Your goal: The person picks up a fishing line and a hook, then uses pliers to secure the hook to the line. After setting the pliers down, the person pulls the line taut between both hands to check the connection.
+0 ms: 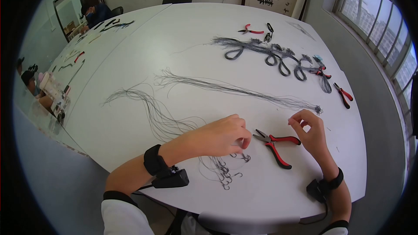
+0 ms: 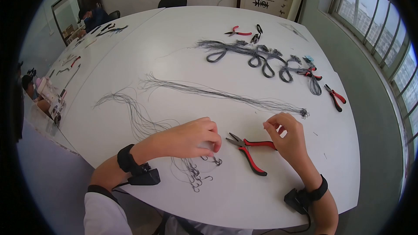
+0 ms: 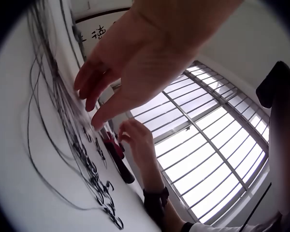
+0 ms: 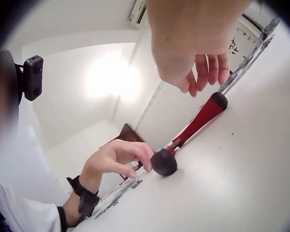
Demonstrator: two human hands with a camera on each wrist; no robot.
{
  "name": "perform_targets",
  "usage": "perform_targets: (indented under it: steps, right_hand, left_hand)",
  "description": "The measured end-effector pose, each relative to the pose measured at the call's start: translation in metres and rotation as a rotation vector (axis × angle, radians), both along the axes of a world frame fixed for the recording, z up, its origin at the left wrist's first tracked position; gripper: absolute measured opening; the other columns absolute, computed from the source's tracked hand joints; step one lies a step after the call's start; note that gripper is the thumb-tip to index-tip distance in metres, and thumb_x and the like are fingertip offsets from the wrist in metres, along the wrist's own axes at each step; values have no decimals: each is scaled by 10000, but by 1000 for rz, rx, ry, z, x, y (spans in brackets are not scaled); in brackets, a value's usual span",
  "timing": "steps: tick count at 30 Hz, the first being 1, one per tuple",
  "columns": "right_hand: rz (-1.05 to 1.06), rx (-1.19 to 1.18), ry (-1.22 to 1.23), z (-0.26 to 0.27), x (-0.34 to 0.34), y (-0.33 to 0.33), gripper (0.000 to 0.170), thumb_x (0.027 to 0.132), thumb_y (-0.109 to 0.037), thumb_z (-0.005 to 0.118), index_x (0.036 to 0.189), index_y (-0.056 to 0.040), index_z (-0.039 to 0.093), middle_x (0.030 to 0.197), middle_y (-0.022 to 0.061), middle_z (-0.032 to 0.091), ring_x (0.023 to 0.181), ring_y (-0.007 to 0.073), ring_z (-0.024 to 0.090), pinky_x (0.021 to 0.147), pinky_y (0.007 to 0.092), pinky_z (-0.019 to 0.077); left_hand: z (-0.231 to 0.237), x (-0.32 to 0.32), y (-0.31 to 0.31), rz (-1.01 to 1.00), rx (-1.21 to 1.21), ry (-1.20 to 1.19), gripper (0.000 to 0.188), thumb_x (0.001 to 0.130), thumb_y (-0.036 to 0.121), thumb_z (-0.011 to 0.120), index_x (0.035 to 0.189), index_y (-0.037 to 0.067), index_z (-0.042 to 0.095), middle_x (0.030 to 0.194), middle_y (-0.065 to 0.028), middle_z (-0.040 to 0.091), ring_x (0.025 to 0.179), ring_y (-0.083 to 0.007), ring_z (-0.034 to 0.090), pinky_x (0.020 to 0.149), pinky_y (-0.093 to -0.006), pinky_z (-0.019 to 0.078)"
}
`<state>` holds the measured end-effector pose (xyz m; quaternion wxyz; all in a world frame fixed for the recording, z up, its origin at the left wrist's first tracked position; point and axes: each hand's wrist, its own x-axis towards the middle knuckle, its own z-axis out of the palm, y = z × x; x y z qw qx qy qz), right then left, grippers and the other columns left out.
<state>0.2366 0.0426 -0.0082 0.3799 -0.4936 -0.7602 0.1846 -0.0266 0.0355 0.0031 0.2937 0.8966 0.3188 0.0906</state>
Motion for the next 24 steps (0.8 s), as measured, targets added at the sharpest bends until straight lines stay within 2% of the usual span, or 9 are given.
perform_targets:
  steps: [8,11,13,14,16,19,24]
  right_hand:
    - [69,-5,26,-1,-7,-8,21,766,-7,633,747,-3,627,711,53,607,643,142,539,541,252,433]
    - [130,-2,30,1,-15,-18,25,753,9,639,765,-12,631,720,56,608,655,152,541,550,258,437]
    - [171,-3,19,3,-21,-26,48,747,15,642,781,-18,635,729,58,610,664,158,545,556,261,439]
    - [258,-12,19,4,-25,-30,66,746,10,647,802,-23,639,744,60,614,671,164,549,566,264,444]
    - [385,-32,28,6,-30,-37,114,745,-17,664,857,-36,649,793,61,628,692,177,563,594,278,458]
    - [447,-55,37,8,-36,-45,123,743,-39,676,864,-47,655,797,57,633,691,177,567,606,290,464]
    - [437,-110,-55,-4,-33,-44,138,730,-48,680,867,-60,666,735,32,635,655,172,569,585,276,440]
  left_hand:
    - [-3,-1,0,-27,-77,-19,62,784,129,638,799,77,607,877,-51,499,932,-209,456,804,-306,403]
    - [-5,0,-1,8,-188,-158,66,801,124,630,812,66,601,877,-46,538,899,-185,494,762,-290,428]
    - [-4,2,-1,14,-312,-289,81,823,126,623,835,51,598,863,-26,579,812,-141,532,714,-266,443]
    - [-3,3,-2,12,-311,-289,81,823,126,623,835,51,598,863,-26,579,812,-141,532,714,-266,443]
    - [-3,6,-4,47,-460,-373,97,839,136,623,856,42,604,824,0,594,734,-99,532,693,-247,439]
    - [-7,9,-7,86,-544,-448,117,849,148,621,871,34,609,786,13,581,710,-79,517,703,-237,432]
    - [-11,12,-9,114,-635,-473,127,852,152,624,871,27,610,769,17,577,716,-74,516,705,-231,429]
